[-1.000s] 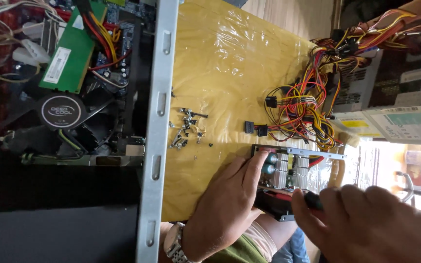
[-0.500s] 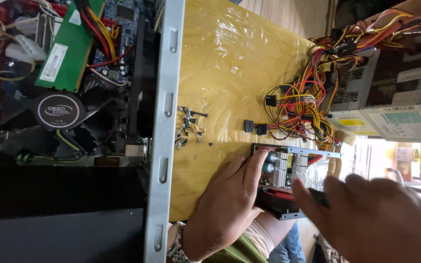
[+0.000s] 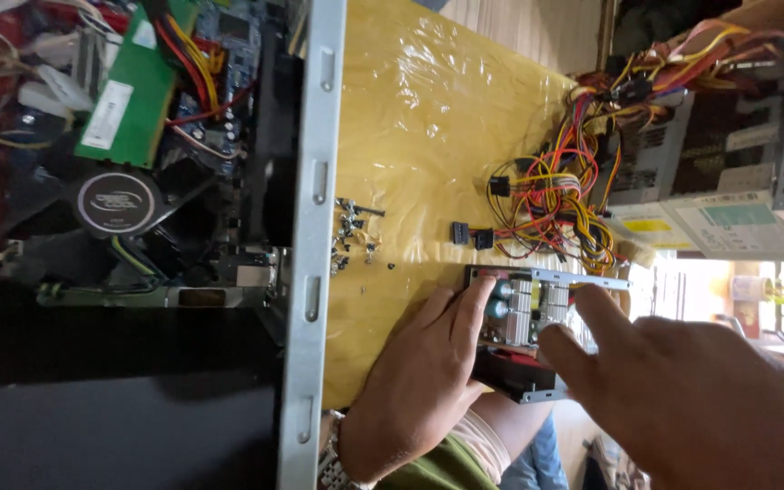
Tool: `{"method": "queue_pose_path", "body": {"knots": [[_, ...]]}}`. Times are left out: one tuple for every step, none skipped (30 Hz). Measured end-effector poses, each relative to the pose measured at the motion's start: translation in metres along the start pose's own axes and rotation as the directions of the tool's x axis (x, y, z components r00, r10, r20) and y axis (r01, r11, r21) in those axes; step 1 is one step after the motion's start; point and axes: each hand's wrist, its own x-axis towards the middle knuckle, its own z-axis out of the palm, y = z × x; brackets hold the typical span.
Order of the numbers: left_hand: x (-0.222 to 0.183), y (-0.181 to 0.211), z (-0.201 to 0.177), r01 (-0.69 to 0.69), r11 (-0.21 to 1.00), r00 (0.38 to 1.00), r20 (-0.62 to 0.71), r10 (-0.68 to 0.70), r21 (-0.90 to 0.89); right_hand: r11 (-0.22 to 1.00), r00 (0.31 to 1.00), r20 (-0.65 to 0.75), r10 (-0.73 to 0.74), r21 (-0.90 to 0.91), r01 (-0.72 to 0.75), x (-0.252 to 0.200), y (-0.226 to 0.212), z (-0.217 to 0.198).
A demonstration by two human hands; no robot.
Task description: Disassembling a computer power supply unit by removing screws and cleaning the internal components with a brush.
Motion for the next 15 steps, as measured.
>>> {"method": "queue_pose_path", "body": {"knots": [[-0.001, 0.0, 0.0, -0.001, 1.0, 1.0, 0.001, 0.001, -0.005, 0.991, 0.944, 0.329, -0.026, 0.134, -0.02, 0.003, 0.003, -0.012], [-0.001, -0.001, 0.0, -0.002, 1.0, 1.0, -0.003, 0.002, -0.001, 0.991, 0.945, 0.325, -0.024, 0.131, -0.02, 0.001, 0.005, -0.007], [-0.001, -0.001, 0.001, -0.008, 1.0, 1.0, 0.002, 0.008, 0.012, 0.992, 0.992, -0.041, -0.117, 0.036, 0.119, -0.002, 0.007, -0.002], [-0.001, -0.002, 0.002, -0.014, 1.0, 1.0, 0.006, 0.014, 0.025, 0.974, 0.892, -0.392, -0.226, -0.103, 0.201, -0.004, 0.009, 0.003], [-0.002, -0.001, -0.002, -0.017, 1.0, 1.0, 0.007, 0.016, 0.023, 0.975, 0.893, -0.39, -0.223, -0.102, 0.199, -0.005, 0.008, 0.008], [-0.003, -0.001, -0.005, -0.013, 1.0, 1.0, 0.013, 0.013, -0.009, 0.975, 0.915, -0.344, -0.21, -0.138, 0.172, -0.005, 0.008, 0.013], [-0.003, 0.0, -0.008, -0.01, 0.999, 1.0, 0.018, 0.011, -0.041, 0.974, 0.934, -0.298, -0.194, -0.175, 0.146, -0.005, 0.008, 0.018], [-0.003, 0.002, -0.014, -0.013, 0.999, 1.0, 0.019, 0.014, -0.042, 0.974, 0.935, -0.298, -0.191, -0.174, 0.143, -0.006, 0.008, 0.02], [-0.003, 0.004, -0.02, -0.009, 0.995, 1.0, 0.024, 0.011, -0.098, 0.995, 0.972, -0.221, -0.08, -0.077, 0.065, -0.006, 0.008, 0.021], [-0.003, 0.006, -0.027, -0.004, 0.988, 1.0, 0.03, 0.009, -0.153, 1.0, 0.991, -0.133, 0.027, 0.014, -0.025, -0.006, 0.007, 0.023], [-0.003, 0.006, -0.027, -0.005, 0.989, 0.999, 0.031, 0.01, -0.15, 1.0, 0.99, -0.136, 0.028, 0.015, -0.026, -0.009, 0.01, 0.025], [-0.003, 0.007, -0.028, -0.039, 0.988, 0.999, 0.027, 0.043, -0.148, 0.994, 0.995, -0.1, -0.016, 0.105, 0.026, -0.011, 0.012, 0.027], [-0.003, 0.007, -0.029, -0.07, 0.987, 0.997, 0.022, 0.074, -0.145, 0.978, 0.996, -0.068, -0.065, 0.195, 0.077, -0.014, 0.014, 0.028], [-0.004, 0.008, -0.03, -0.069, 0.988, 0.997, 0.022, 0.073, -0.142, 0.978, 0.995, -0.072, -0.066, 0.195, 0.079, -0.012, 0.013, 0.019], [-0.004, 0.008, -0.031, -0.057, 0.986, 0.998, 0.026, 0.062, -0.159, 0.982, 0.955, -0.231, -0.187, -0.027, 0.186, -0.011, 0.011, 0.01]]}}
